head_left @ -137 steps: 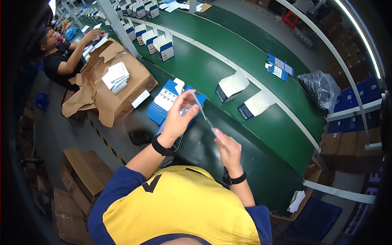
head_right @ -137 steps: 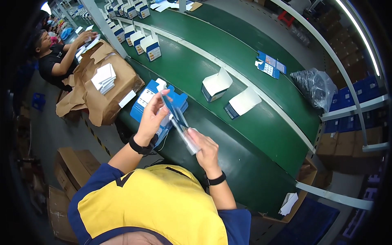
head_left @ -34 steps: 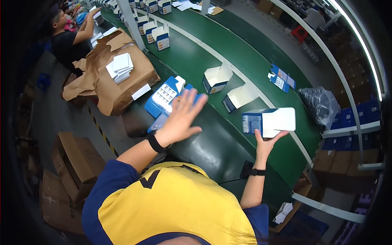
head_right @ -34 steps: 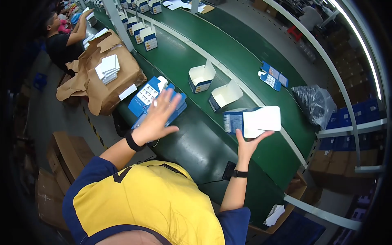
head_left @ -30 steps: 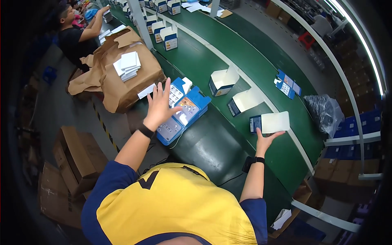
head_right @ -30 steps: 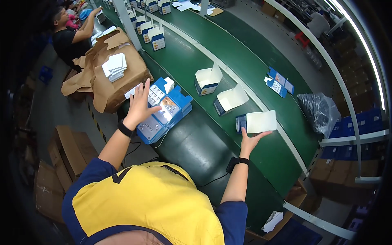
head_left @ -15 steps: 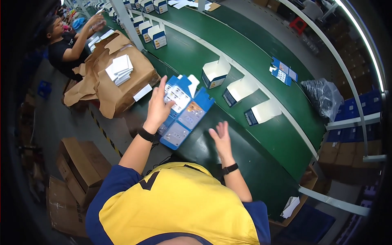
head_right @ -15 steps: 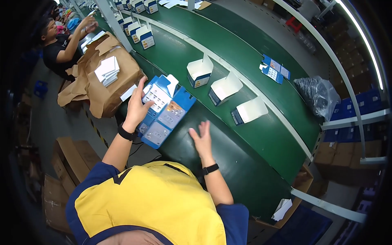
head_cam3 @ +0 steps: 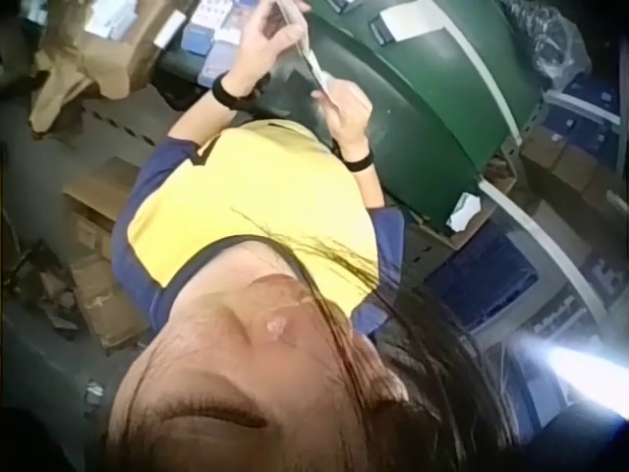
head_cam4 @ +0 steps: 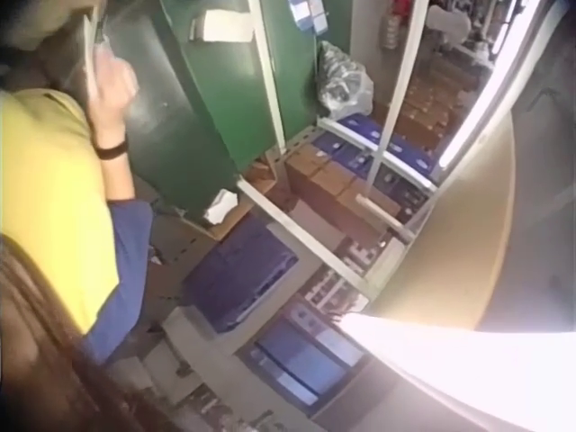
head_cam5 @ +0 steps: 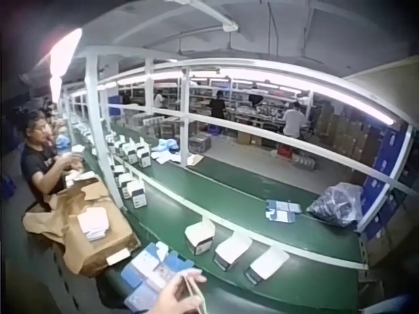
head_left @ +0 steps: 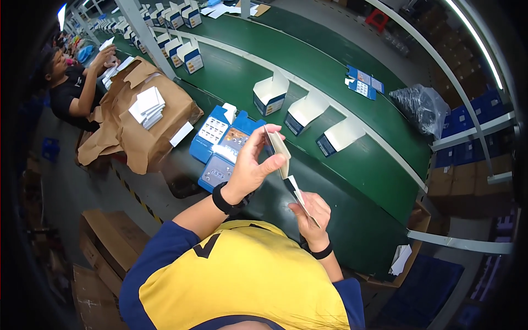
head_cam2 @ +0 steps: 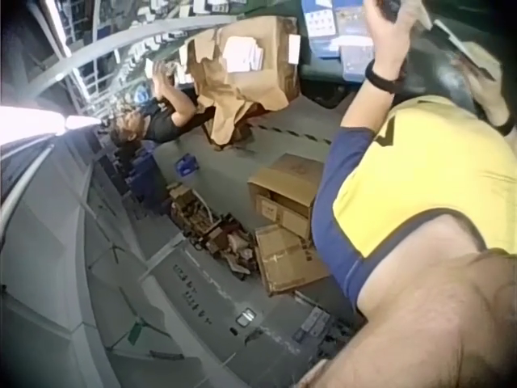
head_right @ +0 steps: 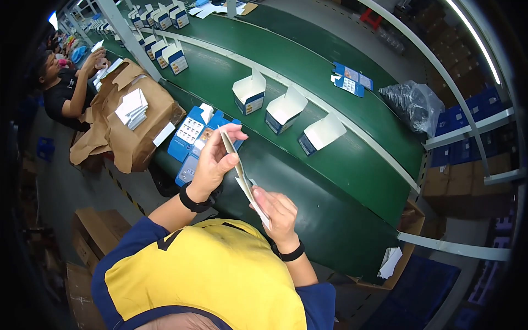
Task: The person picks up flat blue boxes from a stack, folds them into shape, and places them on a green conveyor belt. After several boxes, the person walks to a nearby pile to retrieve a new bundle of flat cardboard sheets and continues the process.
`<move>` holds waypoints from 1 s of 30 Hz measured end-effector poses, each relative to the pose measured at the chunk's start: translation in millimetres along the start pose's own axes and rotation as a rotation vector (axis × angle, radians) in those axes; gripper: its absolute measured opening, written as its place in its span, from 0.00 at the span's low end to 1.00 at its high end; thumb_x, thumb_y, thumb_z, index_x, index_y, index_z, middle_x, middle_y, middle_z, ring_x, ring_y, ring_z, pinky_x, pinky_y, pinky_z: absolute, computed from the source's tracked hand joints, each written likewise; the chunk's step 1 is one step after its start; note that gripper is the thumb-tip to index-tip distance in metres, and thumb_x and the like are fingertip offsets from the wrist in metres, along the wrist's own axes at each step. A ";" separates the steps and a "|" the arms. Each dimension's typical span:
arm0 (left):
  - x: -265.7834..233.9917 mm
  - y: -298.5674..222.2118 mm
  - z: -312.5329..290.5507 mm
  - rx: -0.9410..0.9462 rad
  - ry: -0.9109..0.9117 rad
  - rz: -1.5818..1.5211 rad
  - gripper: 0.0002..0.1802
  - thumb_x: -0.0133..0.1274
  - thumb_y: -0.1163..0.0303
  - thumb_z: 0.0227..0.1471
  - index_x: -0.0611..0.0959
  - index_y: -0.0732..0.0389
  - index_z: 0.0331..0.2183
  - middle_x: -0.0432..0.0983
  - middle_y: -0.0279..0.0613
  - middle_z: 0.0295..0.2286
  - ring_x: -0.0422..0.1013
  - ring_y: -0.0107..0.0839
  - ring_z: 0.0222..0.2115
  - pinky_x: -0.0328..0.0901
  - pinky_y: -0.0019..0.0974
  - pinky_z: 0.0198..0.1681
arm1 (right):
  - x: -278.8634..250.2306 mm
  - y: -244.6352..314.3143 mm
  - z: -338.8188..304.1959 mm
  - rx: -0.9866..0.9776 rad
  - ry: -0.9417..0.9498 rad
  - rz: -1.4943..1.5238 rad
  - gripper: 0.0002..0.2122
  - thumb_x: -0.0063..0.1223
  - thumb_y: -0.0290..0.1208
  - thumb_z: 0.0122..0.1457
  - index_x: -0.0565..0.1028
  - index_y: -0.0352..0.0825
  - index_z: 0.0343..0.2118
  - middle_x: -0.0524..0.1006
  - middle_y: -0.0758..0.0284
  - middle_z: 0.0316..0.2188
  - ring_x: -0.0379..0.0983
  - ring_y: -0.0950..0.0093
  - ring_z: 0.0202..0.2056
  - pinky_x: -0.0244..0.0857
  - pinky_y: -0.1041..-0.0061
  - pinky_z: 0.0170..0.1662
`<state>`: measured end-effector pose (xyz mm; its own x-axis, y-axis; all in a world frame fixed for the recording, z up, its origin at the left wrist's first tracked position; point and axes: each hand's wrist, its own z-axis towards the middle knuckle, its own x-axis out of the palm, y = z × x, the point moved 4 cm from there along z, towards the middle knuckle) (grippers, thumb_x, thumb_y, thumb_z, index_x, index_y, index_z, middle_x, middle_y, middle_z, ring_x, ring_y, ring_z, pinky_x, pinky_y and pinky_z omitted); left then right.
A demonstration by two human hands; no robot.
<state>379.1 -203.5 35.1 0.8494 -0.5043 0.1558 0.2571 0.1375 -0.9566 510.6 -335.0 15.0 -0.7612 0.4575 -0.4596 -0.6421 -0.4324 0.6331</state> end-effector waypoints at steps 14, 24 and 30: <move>63.5 11.6 -43.7 -0.344 0.726 -0.275 0.53 0.59 0.65 0.44 0.42 0.60 0.61 0.40 0.49 0.61 0.45 0.40 0.60 0.47 0.38 0.59 | -21.1 -21.8 -5.2 0.610 -0.371 0.558 0.70 0.73 0.53 0.21 0.30 0.36 0.62 0.52 0.58 0.58 0.56 0.66 0.56 0.53 0.69 0.56; 34.1 -0.9 -14.4 0.251 0.478 0.463 0.53 0.64 0.70 0.34 0.51 0.60 0.58 0.52 0.54 0.54 0.53 0.49 0.56 0.51 0.41 0.57 | -39.5 13.4 21.0 0.518 0.020 0.711 0.63 0.77 0.45 0.19 0.45 0.34 0.61 0.54 0.59 0.58 0.55 0.68 0.57 0.51 0.69 0.58; 30.8 -5.6 -15.1 0.416 0.419 0.546 0.50 0.64 0.73 0.32 0.56 0.57 0.56 0.56 0.52 0.51 0.58 0.53 0.52 0.63 0.43 0.49 | -35.5 -1.8 20.7 0.589 -0.024 0.879 0.53 0.74 0.37 0.30 0.50 0.33 0.60 0.53 0.61 0.59 0.55 0.68 0.57 0.50 0.71 0.58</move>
<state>396.9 -232.8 41.5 0.6824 -0.5408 -0.4918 0.0762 0.7217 -0.6880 540.6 -334.4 43.1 -0.9309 0.1845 0.3153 0.2841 -0.1769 0.9423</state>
